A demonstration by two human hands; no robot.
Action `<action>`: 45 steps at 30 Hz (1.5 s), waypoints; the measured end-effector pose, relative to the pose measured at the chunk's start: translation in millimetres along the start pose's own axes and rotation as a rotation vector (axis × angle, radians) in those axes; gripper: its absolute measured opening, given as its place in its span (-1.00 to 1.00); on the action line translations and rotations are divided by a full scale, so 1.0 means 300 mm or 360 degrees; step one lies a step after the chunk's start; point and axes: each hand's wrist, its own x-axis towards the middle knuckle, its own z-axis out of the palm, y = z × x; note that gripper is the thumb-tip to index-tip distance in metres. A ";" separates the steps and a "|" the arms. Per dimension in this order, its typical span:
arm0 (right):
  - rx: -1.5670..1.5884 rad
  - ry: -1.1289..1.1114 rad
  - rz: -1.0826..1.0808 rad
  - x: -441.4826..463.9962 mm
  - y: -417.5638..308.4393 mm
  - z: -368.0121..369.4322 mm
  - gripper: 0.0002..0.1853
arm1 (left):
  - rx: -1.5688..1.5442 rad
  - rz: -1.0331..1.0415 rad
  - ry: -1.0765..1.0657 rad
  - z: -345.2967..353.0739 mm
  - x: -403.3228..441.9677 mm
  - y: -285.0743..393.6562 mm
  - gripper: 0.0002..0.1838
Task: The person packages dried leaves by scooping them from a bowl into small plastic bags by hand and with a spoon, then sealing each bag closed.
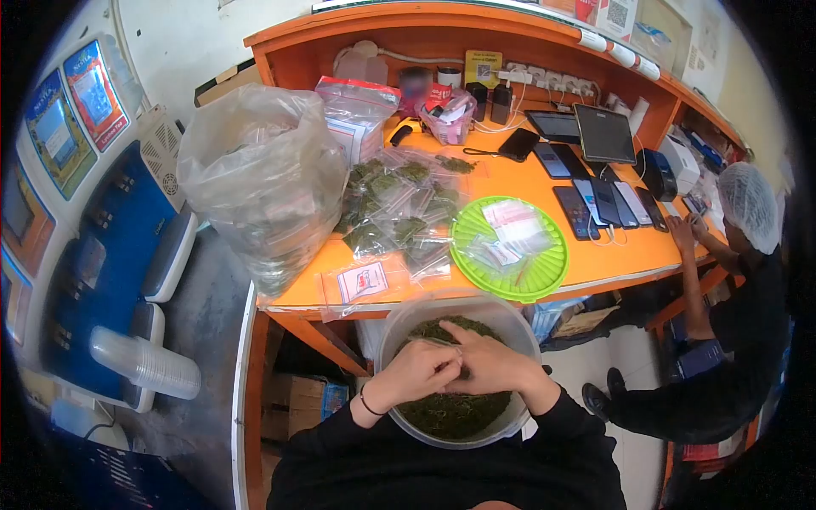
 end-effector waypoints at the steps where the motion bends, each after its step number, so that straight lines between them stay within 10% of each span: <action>1: 0.0033 -0.0128 -0.0038 0.002 0.053 0.032 -0.54 | 0.0080 -0.0045 0.0009 -0.007 0.002 0.010 -0.85; 3: 0.0241 -0.0305 0.0000 0.001 0.082 0.043 -0.51 | 0.0243 -0.0135 0.0029 -0.030 0.000 0.053 -0.88; 7: 0.0835 -0.0444 0.0270 -0.002 0.009 -0.074 -0.49 | 0.0328 -0.0027 0.1266 -0.034 0.044 0.047 -0.88; 14: 0.0694 -0.1072 0.0098 0.007 0.009 -0.096 -0.45 | -0.0682 -0.0743 0.0428 -0.043 -0.014 0.013 -0.82; 21: 0.1073 -0.0435 0.0349 -0.005 0.025 -0.069 -0.49 | -0.0732 -0.0548 0.0500 -0.030 -0.012 -0.022 -0.78; 26: 0.0885 -0.0597 -0.0017 -0.003 0.031 -0.051 -0.57 | -0.0843 -0.0690 0.0479 -0.041 -0.017 -0.007 -0.77; 28: 0.0956 -0.0800 0.0393 0.009 -0.010 -0.098 -0.61 | -0.0741 -0.0635 0.0495 -0.041 -0.023 -0.024 -0.77; 32: 0.0957 0.0269 0.0226 0.002 0.008 -0.106 -0.80 | -0.0951 -0.0692 0.0947 -0.040 -0.018 -0.010 -0.78; 37: 0.0795 0.0457 0.0064 0.000 0.016 -0.088 -0.90 | -0.1007 -0.0623 0.1040 -0.045 -0.029 -0.027 -0.77; 43: -0.0131 0.0669 0.0003 -0.007 -0.036 -0.092 -0.89 | 0.0617 -0.0077 0.1193 -0.037 0.029 0.070 -0.69; 45: -0.0575 0.0628 -0.0099 -0.014 -0.071 -0.104 -0.86 | 0.0933 -0.0014 0.0676 -0.024 0.020 0.094 -0.72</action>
